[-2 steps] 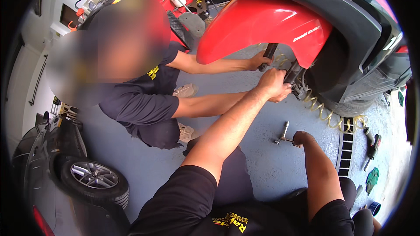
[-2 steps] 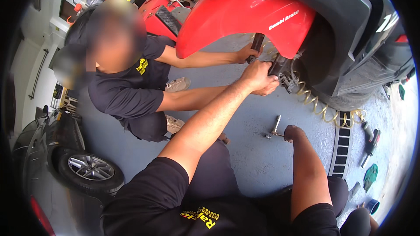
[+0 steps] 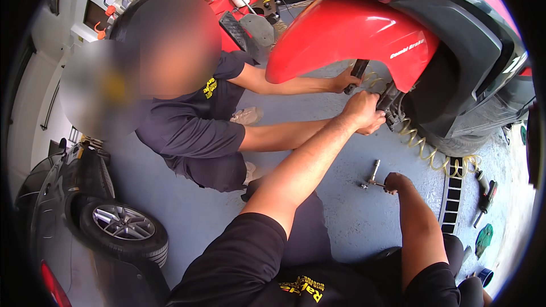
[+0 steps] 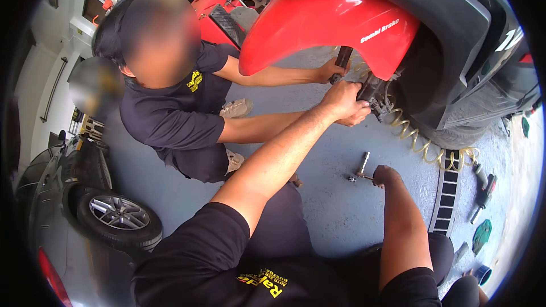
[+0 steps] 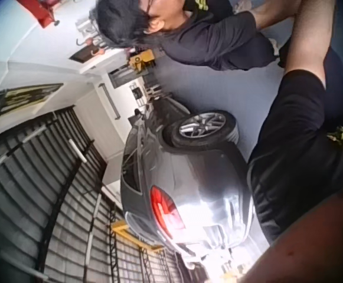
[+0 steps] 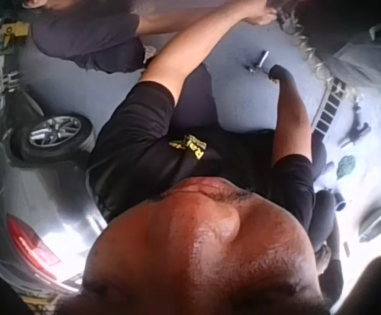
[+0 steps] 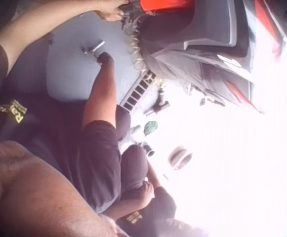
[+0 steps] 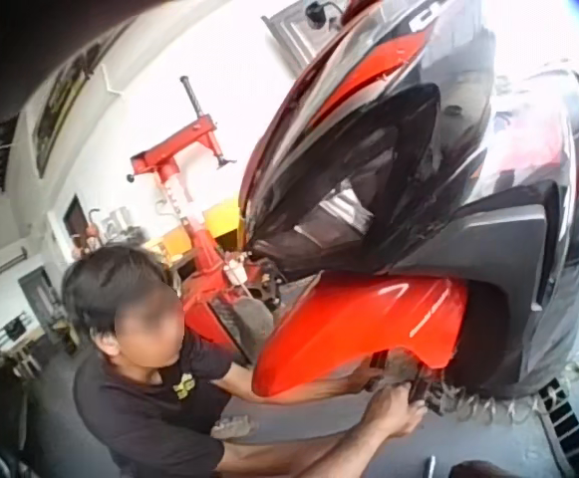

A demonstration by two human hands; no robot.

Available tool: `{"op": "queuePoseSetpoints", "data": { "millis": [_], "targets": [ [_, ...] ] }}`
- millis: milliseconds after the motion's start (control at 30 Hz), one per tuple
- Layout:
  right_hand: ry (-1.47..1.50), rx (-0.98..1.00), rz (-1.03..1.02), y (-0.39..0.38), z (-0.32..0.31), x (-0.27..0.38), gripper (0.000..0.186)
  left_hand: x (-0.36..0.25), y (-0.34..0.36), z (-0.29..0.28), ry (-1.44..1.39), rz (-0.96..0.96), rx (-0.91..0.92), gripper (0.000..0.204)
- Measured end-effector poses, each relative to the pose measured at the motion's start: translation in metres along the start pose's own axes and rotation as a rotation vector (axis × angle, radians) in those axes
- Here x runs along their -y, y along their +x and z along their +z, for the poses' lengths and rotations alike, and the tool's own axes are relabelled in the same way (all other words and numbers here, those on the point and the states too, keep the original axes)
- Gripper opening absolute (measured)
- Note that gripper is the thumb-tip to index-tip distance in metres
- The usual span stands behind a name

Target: The person works on the front brake assembly of a motorcycle using a socket wrench and a screwdriver, removing bolts and handling the brake caliper with assistance from another person.

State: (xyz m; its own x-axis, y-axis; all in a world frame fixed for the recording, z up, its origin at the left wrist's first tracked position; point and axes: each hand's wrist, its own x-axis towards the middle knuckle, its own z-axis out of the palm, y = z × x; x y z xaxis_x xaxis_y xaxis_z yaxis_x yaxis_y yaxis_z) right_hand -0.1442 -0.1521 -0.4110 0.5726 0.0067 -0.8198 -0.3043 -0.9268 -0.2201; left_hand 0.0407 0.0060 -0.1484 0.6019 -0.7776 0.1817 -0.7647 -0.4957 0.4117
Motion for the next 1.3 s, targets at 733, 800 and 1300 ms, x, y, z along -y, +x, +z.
{"op": "queuePoseSetpoints", "data": {
  "millis": [733,800,1300],
  "targets": [
    [-0.012,0.026,0.009,0.001,0.001,-0.011,0.016,-0.013,-0.004,-0.014,-0.045,-0.086,0.012,0.042],
    [0.000,0.022,0.012,-0.002,0.000,0.002,0.016,-0.004,-0.010,-0.010,-0.052,-0.051,-0.007,0.043],
    [-0.023,-0.089,0.024,-0.025,-0.019,0.010,0.027,-0.007,0.007,-0.004,0.072,-0.035,0.027,0.040]
  ]
}}
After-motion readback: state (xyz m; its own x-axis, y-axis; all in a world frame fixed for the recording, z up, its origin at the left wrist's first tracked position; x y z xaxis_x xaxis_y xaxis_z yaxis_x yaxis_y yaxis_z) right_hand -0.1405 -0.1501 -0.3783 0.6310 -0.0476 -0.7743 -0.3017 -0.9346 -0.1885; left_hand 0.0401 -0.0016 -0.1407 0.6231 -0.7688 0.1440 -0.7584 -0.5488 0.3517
